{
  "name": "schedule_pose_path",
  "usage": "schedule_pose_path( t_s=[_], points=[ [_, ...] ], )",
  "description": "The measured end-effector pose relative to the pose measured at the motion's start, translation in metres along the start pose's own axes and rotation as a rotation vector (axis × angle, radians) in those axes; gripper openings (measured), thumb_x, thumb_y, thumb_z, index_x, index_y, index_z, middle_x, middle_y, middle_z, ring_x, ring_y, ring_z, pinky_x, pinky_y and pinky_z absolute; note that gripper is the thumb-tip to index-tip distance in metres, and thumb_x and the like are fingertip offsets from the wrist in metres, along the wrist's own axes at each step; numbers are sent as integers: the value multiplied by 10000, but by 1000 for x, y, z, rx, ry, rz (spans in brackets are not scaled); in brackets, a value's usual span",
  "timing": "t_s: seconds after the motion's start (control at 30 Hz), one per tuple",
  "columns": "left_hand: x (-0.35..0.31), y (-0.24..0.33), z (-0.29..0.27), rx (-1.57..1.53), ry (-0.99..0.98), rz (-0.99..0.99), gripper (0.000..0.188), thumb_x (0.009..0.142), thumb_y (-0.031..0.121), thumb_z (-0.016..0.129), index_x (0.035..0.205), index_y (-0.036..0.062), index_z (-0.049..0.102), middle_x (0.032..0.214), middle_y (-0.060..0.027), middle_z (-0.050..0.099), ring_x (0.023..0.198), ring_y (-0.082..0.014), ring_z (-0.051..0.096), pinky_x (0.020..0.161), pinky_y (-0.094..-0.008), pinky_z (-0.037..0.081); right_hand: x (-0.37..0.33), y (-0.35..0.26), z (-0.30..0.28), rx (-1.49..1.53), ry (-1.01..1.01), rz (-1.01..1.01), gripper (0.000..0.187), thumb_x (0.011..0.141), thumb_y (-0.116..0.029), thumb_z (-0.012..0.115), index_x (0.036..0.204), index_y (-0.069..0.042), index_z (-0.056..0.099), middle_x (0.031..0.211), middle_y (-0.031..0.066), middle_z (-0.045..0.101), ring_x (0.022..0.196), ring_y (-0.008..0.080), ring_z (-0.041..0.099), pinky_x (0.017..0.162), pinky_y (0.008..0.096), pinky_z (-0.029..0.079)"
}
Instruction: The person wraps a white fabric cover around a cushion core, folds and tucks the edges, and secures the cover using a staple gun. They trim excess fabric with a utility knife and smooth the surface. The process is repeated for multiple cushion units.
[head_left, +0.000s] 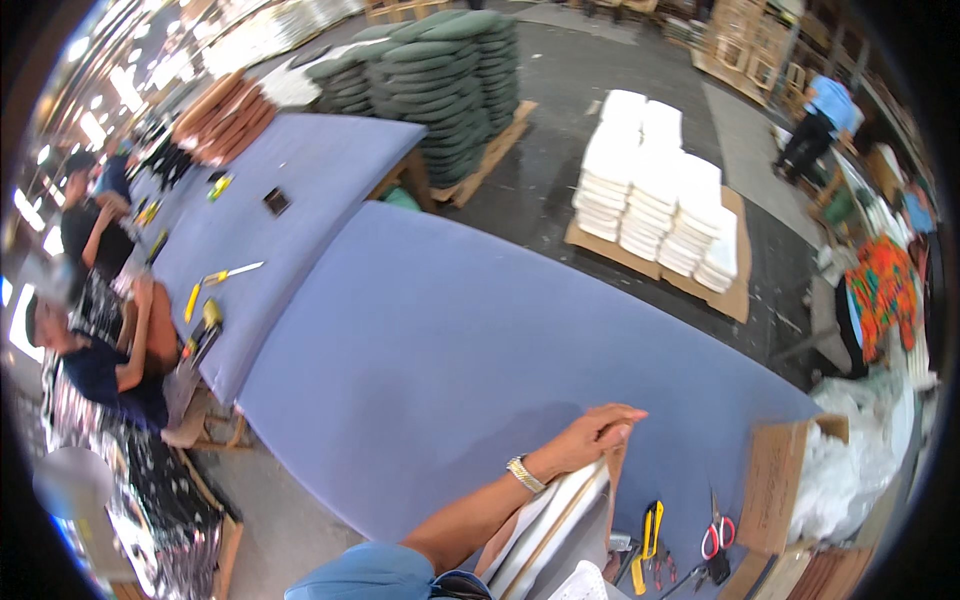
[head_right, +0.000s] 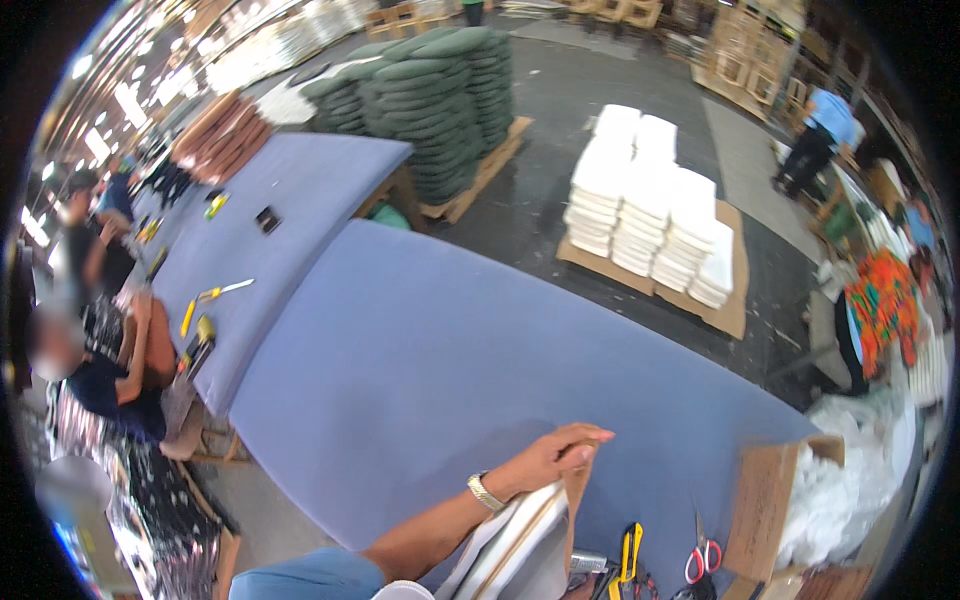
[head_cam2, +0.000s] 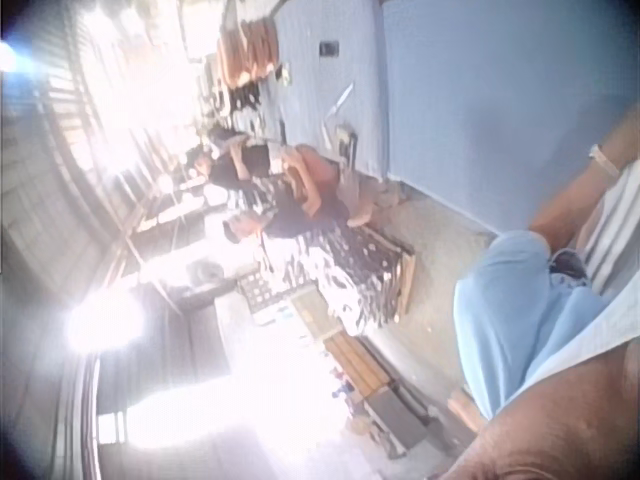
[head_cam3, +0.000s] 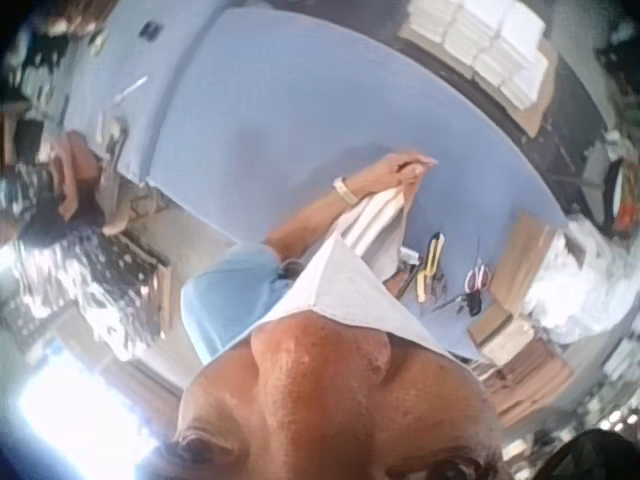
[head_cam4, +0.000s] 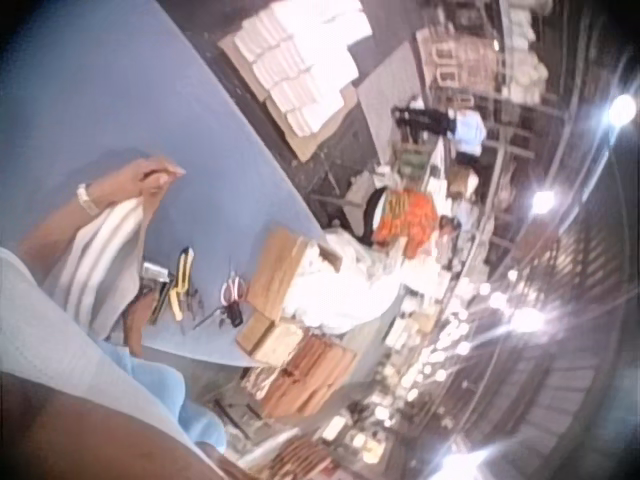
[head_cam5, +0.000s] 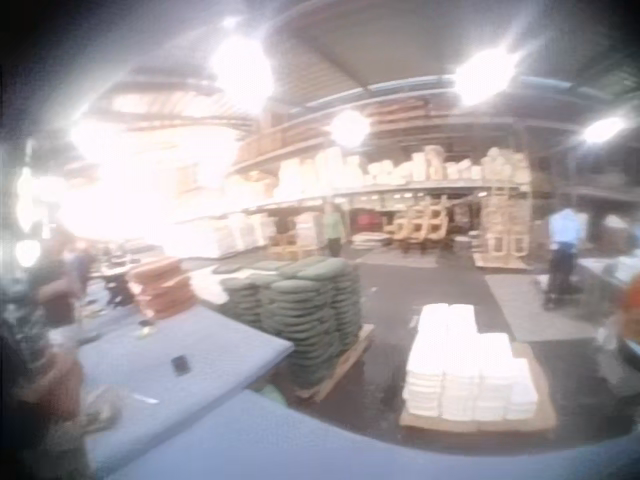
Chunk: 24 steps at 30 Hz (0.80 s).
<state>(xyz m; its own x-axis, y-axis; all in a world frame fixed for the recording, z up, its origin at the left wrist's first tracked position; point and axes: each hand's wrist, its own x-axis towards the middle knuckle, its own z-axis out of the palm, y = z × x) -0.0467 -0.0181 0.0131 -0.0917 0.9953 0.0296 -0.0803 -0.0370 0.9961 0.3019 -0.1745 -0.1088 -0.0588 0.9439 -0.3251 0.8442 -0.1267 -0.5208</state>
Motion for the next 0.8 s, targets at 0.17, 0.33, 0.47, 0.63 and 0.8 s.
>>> schedule_pose_path(
  t_s=[0.17, 0.33, 0.47, 0.63, 0.8],
  points=[
    [-1, -2, -2, 63, -12, 51, 418, 1066, 257, 530, 1452, 108, 585, 1378, -119, 614, 1283, -279, 548, 1114, -426, 408, 79, 15, 14, 472, 13, -169, 542, 956, -195, 584, 1444, 6, 465, 1381, 216, 541, 1221, 334, 562, 1049, 435, 459],
    [-5, -10, -1, 14, 28, -12, 490, 1063, 366, 547, 1470, 95, 565, 1395, -130, 624, 1288, -260, 560, 1119, -439, 417, 78, -90, -100, 519, -102, -35, 570, 892, -126, 770, 1373, 46, 517, 1334, 176, 592, 1171, 253, 610, 960, 370, 519],
    [-6, -8, 4, 69, 40, 16, 511, 1040, 305, 574, 1502, 91, 535, 1484, -135, 574, 1400, -280, 491, 1193, -431, 351, 104, -196, -173, 493, -298, 5, 425, 850, -179, 863, 1183, 14, 684, 1013, 72, 731, 840, 148, 689, 747, 337, 573],
    [1, -2, -2, 87, 56, 59, 582, 921, 91, 564, 1502, 88, 529, 1458, -136, 580, 1405, -294, 481, 1208, -429, 326, 152, -276, -193, 168, -325, -720, 634, 809, -150, 807, 1379, 29, 595, 1211, 167, 695, 1016, 280, 690, 900, 369, 538],
    [1, -7, -2, 67, 46, 66, 644, 865, 70, 587, 1505, 99, 524, 1447, -127, 588, 1386, -299, 501, 1231, -490, 263, 159, -283, -191, 132, -415, -706, 669, 772, -202, 822, 1362, 34, 612, 1194, 166, 696, 993, 265, 686, 860, 358, 531]
  ],
)
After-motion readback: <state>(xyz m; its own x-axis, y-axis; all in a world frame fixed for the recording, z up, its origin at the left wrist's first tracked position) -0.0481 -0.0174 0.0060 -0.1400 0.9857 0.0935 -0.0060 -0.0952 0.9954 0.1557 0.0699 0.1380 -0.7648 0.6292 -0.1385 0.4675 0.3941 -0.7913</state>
